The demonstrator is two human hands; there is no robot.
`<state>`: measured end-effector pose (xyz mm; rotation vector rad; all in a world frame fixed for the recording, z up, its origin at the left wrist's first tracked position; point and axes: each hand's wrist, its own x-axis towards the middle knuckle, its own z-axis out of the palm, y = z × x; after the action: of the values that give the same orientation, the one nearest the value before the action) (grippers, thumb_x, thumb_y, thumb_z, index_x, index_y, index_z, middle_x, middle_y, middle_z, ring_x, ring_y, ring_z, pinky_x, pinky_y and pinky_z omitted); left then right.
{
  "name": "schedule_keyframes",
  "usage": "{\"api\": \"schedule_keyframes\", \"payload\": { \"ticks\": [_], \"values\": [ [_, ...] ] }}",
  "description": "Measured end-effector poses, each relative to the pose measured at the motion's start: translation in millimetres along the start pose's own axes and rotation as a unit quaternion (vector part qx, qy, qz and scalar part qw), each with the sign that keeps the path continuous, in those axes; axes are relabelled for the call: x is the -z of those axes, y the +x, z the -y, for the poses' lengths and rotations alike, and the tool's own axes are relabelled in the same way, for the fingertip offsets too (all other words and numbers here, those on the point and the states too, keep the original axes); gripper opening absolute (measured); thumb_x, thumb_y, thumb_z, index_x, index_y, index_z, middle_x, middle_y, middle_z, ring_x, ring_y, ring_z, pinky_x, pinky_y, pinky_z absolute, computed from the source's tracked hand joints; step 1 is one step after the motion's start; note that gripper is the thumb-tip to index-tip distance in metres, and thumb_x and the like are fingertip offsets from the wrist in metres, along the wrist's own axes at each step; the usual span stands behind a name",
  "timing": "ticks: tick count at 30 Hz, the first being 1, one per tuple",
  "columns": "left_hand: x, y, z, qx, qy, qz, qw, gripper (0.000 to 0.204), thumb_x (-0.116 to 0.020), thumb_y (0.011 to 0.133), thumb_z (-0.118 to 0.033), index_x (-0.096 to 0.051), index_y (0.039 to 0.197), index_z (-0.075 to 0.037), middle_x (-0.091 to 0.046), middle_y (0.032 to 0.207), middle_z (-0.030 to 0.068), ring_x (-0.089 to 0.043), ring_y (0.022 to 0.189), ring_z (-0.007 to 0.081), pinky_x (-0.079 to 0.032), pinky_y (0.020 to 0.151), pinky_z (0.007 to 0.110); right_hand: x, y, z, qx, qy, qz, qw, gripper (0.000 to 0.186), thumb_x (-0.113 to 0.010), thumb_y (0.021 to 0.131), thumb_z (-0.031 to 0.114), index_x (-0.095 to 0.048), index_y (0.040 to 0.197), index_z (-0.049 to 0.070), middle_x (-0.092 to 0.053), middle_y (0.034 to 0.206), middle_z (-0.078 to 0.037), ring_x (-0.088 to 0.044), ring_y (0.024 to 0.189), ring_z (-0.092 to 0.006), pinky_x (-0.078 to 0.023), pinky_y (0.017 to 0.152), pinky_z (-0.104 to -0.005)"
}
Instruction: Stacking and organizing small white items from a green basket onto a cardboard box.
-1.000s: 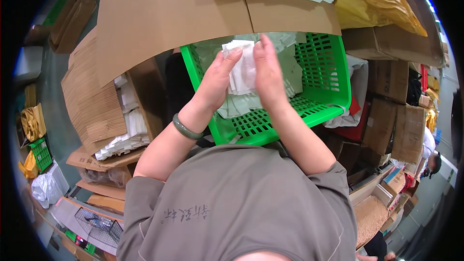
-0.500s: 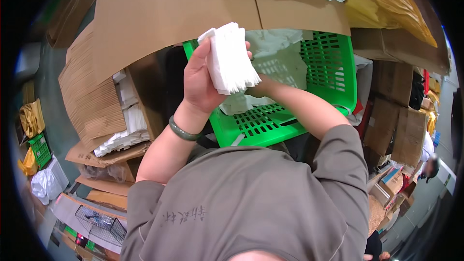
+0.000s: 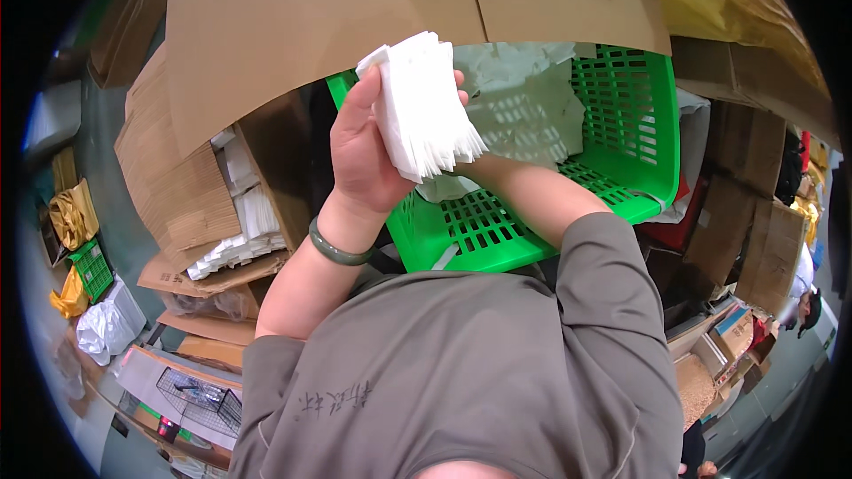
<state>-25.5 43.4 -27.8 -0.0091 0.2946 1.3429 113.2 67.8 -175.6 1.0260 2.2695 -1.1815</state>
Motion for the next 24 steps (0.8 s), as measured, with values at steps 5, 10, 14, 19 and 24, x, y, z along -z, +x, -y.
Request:
{"api": "schedule_keyframes", "payload": {
  "ticks": [5,10,14,19,24],
  "values": [
    [0.0,0.3,1.5,0.000,0.013,-0.006,1.000,0.054,-0.041,0.095,-0.041,-0.040,0.134,-0.004,-0.053,0.121,0.0196,-0.056,0.106,0.0334,-0.049,0.089,0.046,-30.9,1.6,-13.3,0.041,0.039,-0.050,0.997,0.034,-0.056,0.082,0.029,-0.060,0.109,0.009,-0.063,0.110,-0.017,-0.061,0.098,-0.0322,-0.049,0.083,-0.0410],
    [2.4,1.3,1.9,0.002,0.012,0.008,1.000,0.053,-0.041,0.095,-0.040,-0.040,0.134,-0.004,-0.053,0.121,0.0200,-0.056,0.107,0.0338,-0.048,0.090,0.046,-40.0,25.4,-28.4,0.014,0.004,0.019,1.000,0.039,-0.062,0.077,0.026,-0.060,0.113,0.011,-0.062,0.111,-0.016,-0.060,0.100,-0.0316,-0.048,0.086,-0.0400],
    [2.2,1.2,2.4,-0.007,0.016,0.019,1.000,0.052,-0.042,0.095,-0.040,-0.041,0.134,-0.004,-0.054,0.121,0.0213,-0.056,0.107,0.0349,-0.047,0.092,0.045,-44.9,30.2,-47.9,-0.010,-0.032,0.075,0.997,0.045,-0.067,0.074,0.024,-0.060,0.116,0.012,-0.062,0.113,-0.015,-0.060,0.102,-0.0311,-0.048,0.088,-0.0392],
    [-4.1,1.3,3.7,-0.009,0.038,0.008,0.999,0.054,-0.044,0.094,-0.039,-0.041,0.132,-0.001,-0.056,0.118,0.0213,-0.058,0.105,0.0334,-0.048,0.090,0.044,-53.9,37.4,-55.6,-0.033,-0.070,0.130,0.988,0.051,-0.072,0.070,0.023,-0.060,0.119,0.013,-0.062,0.114,-0.015,-0.059,0.104,-0.0306,-0.047,0.090,-0.0384],
    [-6.5,-0.8,3.0,-0.015,0.041,-0.006,0.999,0.054,-0.047,0.093,-0.039,-0.042,0.130,0.001,-0.057,0.114,0.0199,-0.059,0.103,0.0318,-0.050,0.088,0.044,-48.7,23.9,-53.6,0.079,-0.030,0.036,0.996,0.055,-0.074,0.068,0.023,-0.060,0.120,0.013,-0.062,0.115,-0.013,-0.059,0.105,-0.0305,-0.047,0.091,-0.0385]
  ]
}}
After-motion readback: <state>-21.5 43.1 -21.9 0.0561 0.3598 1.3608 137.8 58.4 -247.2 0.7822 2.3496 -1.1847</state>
